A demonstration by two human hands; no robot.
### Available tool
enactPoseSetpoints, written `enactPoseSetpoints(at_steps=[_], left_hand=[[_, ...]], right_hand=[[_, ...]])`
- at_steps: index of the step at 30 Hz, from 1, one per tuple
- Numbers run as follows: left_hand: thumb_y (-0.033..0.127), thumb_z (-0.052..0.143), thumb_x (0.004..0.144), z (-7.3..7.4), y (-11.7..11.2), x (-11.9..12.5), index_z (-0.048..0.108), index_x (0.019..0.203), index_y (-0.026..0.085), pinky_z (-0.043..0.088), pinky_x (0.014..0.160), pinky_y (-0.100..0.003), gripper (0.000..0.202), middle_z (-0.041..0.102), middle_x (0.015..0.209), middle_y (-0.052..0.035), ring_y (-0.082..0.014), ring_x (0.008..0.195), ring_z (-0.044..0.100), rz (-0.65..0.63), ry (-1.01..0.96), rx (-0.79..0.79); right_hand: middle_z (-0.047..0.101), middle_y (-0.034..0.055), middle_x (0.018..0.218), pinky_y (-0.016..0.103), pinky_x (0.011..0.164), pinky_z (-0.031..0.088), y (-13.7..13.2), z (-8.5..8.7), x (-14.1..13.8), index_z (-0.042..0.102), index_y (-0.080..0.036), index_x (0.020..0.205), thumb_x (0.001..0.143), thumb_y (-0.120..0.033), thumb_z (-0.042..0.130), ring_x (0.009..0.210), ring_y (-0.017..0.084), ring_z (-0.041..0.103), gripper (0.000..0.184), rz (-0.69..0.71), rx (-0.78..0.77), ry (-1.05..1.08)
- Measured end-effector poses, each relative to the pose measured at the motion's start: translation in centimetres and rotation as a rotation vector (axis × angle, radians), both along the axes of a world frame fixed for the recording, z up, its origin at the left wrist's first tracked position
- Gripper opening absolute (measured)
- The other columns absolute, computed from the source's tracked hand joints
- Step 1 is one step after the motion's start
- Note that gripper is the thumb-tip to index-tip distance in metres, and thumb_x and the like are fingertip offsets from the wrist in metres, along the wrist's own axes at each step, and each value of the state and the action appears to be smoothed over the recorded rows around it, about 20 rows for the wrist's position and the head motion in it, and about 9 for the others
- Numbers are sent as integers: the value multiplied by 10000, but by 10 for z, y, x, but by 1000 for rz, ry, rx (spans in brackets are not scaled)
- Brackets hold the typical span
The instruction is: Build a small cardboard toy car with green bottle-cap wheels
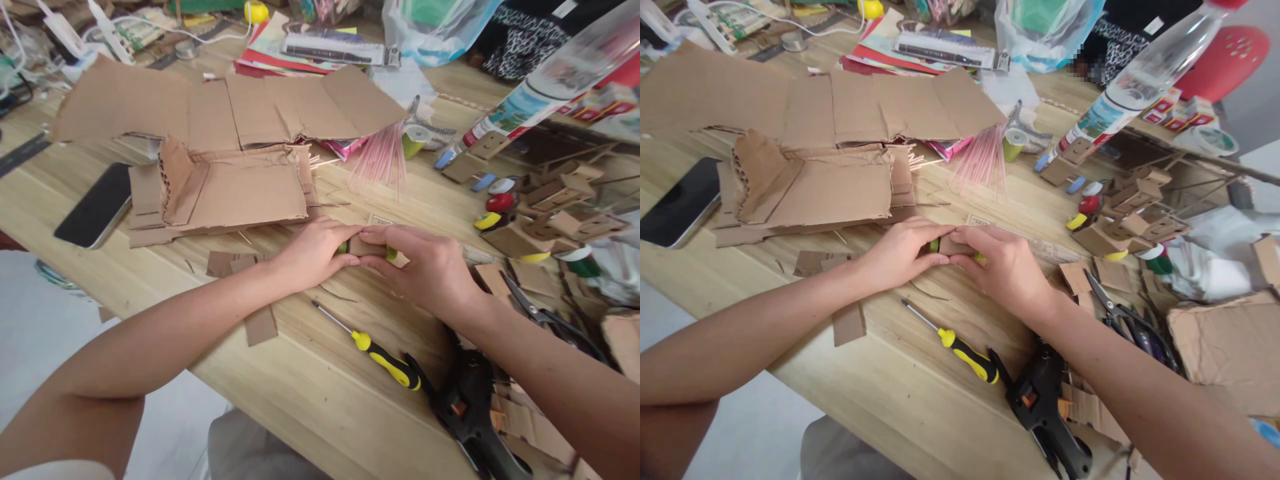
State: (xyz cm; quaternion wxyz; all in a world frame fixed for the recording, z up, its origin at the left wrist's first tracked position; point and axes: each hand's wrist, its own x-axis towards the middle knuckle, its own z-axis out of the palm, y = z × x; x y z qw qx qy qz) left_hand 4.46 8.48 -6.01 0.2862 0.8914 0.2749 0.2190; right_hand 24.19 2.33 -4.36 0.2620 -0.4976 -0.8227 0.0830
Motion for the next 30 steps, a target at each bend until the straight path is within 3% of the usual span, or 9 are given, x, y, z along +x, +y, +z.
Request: enactPoseSetpoints(at_steps=[11, 23, 30], left_hand=[[256, 701, 904, -6, 4, -5, 635, 1315, 104, 533, 1027, -453, 444, 746, 1219, -172, -281, 1166, 679, -13, 39, 125], [318, 681, 880, -1, 7, -8, 694, 1266, 180, 521, 1028, -444, 410, 756, 1213, -87, -281, 1122, 689, 63, 115, 190], [356, 640, 880, -2, 12, -9, 688, 1273, 179, 497, 1058, -456, 434, 746, 1237, -81, -291, 1153, 673, 93, 167, 212]], right_hand=[[799, 5, 1086, 408, 852, 634, 12, 16, 16, 705, -330, 1101, 875, -253, 642, 960, 276, 769, 247, 101, -214, -41], [786, -5, 1173, 361, 956, 587, 18, 9, 15, 703, -276, 1096, 841, -186, 721, 1060, 220, 742, 272, 72, -224, 0], [796, -39, 1094, 363, 897, 587, 31, 13, 20, 717, -287, 1156, 806, -195, 710, 965, 211, 749, 362, 107, -222, -67]])
